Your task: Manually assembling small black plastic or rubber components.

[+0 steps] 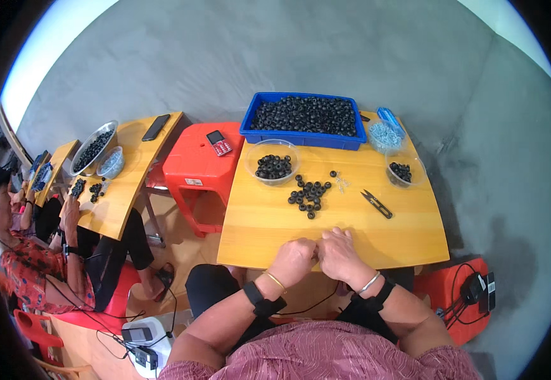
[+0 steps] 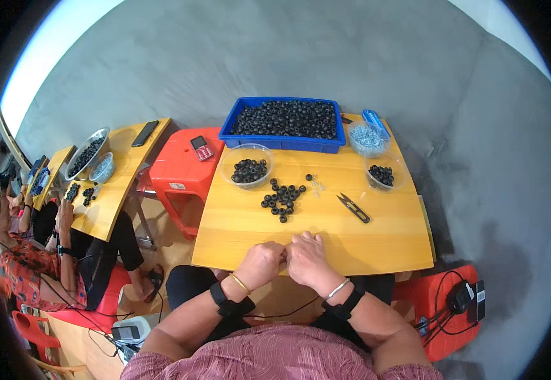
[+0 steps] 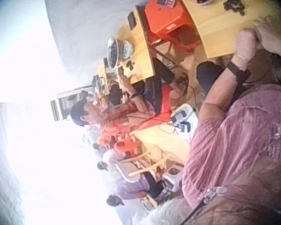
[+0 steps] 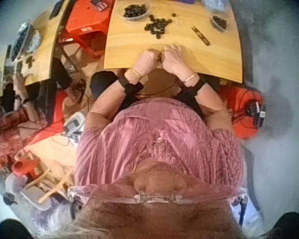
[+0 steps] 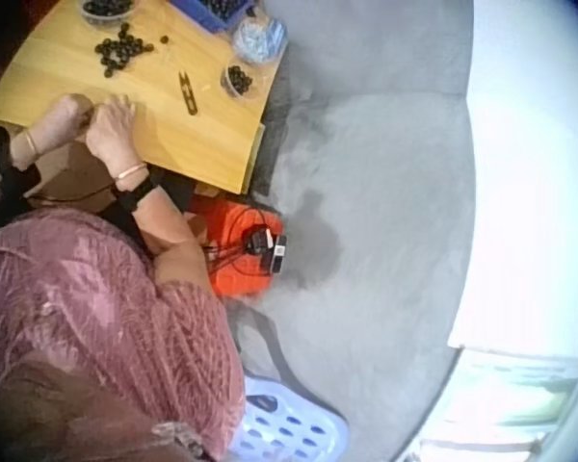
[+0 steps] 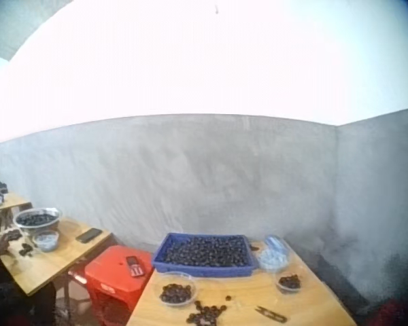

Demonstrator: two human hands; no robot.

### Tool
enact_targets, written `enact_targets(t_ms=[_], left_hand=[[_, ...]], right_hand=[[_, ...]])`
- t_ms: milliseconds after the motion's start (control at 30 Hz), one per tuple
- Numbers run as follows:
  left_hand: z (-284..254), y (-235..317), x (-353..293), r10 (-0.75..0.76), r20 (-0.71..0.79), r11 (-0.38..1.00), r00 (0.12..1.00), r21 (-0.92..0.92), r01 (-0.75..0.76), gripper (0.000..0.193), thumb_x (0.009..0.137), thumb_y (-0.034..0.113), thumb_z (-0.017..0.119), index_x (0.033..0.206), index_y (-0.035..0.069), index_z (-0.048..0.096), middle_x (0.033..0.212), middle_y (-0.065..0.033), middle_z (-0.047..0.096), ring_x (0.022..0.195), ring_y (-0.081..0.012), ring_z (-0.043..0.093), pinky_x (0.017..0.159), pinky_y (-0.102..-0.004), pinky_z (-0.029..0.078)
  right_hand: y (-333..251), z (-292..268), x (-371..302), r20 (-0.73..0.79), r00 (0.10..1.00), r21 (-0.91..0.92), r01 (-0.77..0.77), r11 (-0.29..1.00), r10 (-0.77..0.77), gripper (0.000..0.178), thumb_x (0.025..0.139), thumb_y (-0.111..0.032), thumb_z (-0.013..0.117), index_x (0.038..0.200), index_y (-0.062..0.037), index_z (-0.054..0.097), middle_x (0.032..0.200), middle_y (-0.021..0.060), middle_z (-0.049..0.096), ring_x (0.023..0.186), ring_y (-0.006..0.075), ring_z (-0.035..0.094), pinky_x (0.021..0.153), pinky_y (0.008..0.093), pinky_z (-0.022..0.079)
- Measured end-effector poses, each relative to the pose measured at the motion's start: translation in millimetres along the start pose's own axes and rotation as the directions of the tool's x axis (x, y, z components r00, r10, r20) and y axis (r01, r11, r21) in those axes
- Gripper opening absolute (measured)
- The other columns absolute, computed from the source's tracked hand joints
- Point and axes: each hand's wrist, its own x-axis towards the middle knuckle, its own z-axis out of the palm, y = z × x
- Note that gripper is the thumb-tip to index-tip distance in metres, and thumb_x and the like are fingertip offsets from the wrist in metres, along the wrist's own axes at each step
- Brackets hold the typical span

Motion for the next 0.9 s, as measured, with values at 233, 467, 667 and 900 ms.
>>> enact_targets(t_ms=[233,467,667,900], left_hand=[[-6,1,0,-0.268,-0.151,0.853,0.952,-0.496,0.161,0.011,0.074,0.008,0.06,0.08,-0.001,0.06,0.057,-0.0079,0.056,0.048,-0.0194,0.052,0.047,-0.0275,0.043],[-29,16,-6,-0.492,0.189,0.069,0.85,-0.965,0.255,0.01,0.082,0.008,0.056,0.086,0.0,0.06,0.065,-0.0022,0.056,0.051,-0.0068,0.048,0.043,-0.0182,0.038],[-35,32,-9,-0.472,0.196,0.081,0.86,-0.961,0.264,0.011,0.083,0.01,0.055,0.084,0.0,0.059,0.067,-0.0043,0.058,0.051,-0.0082,0.05,0.043,-0.0192,0.04],[-46,28,-15,-0.372,0.298,-0.054,0.879,-0.953,0.299,0.009,0.083,0.01,0.055,0.083,0.002,0.057,0.066,-0.0047,0.057,0.049,-0.0087,0.049,0.041,-0.0196,0.039]], right_hand=[[14,-2,9,-0.082,0.996,0.418,0.003,0.909,0.034,0.013,0.078,-0.014,0.05,0.074,-0.0042,0.057,0.071,0.0123,0.055,0.07,0.0279,0.052,0.066,0.0392,0.039],[-15,-30,3,-0.291,0.954,0.671,0.15,0.726,0.071,0.01,0.078,-0.004,0.054,0.085,0.0005,0.049,0.071,0.0146,0.055,0.063,0.0258,0.056,0.058,0.0313,0.045],[-12,-44,3,-0.291,0.956,0.62,0.163,0.768,0.033,0.008,0.077,-0.001,0.053,0.083,0.0001,0.049,0.071,0.0141,0.054,0.063,0.025,0.055,0.057,0.0308,0.044],[-9,-54,8,-0.275,0.948,0.612,0.299,0.732,-0.158,0.008,0.077,0.001,0.053,0.084,-0.0003,0.049,0.071,0.0108,0.054,0.064,0.0219,0.055,0.059,0.0289,0.044]])
